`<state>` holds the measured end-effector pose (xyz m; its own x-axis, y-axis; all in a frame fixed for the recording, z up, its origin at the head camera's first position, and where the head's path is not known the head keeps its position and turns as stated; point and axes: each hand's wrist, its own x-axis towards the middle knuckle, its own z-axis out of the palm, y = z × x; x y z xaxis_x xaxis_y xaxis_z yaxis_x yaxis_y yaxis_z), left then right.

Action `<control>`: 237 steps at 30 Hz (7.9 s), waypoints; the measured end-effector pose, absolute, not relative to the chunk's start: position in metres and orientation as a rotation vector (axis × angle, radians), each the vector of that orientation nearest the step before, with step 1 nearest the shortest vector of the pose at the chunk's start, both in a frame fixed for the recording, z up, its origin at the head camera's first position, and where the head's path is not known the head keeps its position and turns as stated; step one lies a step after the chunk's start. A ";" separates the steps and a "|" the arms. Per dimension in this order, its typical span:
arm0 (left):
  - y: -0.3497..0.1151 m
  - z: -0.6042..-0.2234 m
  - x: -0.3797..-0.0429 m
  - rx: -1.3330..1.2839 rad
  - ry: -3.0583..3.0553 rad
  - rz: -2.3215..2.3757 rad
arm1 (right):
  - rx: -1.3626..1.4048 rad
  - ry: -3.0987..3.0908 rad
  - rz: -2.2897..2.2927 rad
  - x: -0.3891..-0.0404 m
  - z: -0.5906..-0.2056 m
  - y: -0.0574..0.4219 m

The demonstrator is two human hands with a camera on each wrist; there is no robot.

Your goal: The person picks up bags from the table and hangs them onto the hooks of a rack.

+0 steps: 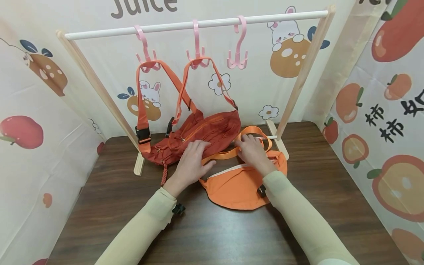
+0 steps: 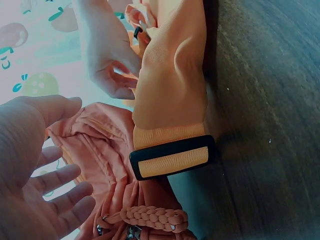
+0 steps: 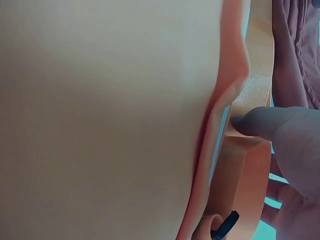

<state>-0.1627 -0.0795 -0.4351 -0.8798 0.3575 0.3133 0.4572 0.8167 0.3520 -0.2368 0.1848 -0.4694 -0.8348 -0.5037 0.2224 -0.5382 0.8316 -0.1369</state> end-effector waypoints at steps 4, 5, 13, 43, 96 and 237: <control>-0.079 -0.436 -0.162 -0.637 -2.778 -0.612 | 0.824 -2.832 0.252 -0.236 -0.471 0.186; -0.078 -0.436 -0.162 -0.640 -2.780 -0.609 | 0.823 -2.826 0.243 -0.235 -0.472 0.186; -0.077 -0.437 -0.162 -0.649 -2.788 -0.607 | 0.781 -2.727 0.210 -0.230 -0.472 0.189; -0.074 -0.442 -0.168 -0.664 -2.897 -0.608 | 1.126 -2.550 0.056 -0.205 -0.431 0.210; -0.043 -0.390 -0.174 -0.610 -2.512 -1.188 | 0.805 -2.600 0.868 -0.182 -0.390 0.173; -0.027 -0.216 -0.252 -0.582 -2.261 -0.847 | 0.667 -2.099 0.726 -0.250 -0.212 0.191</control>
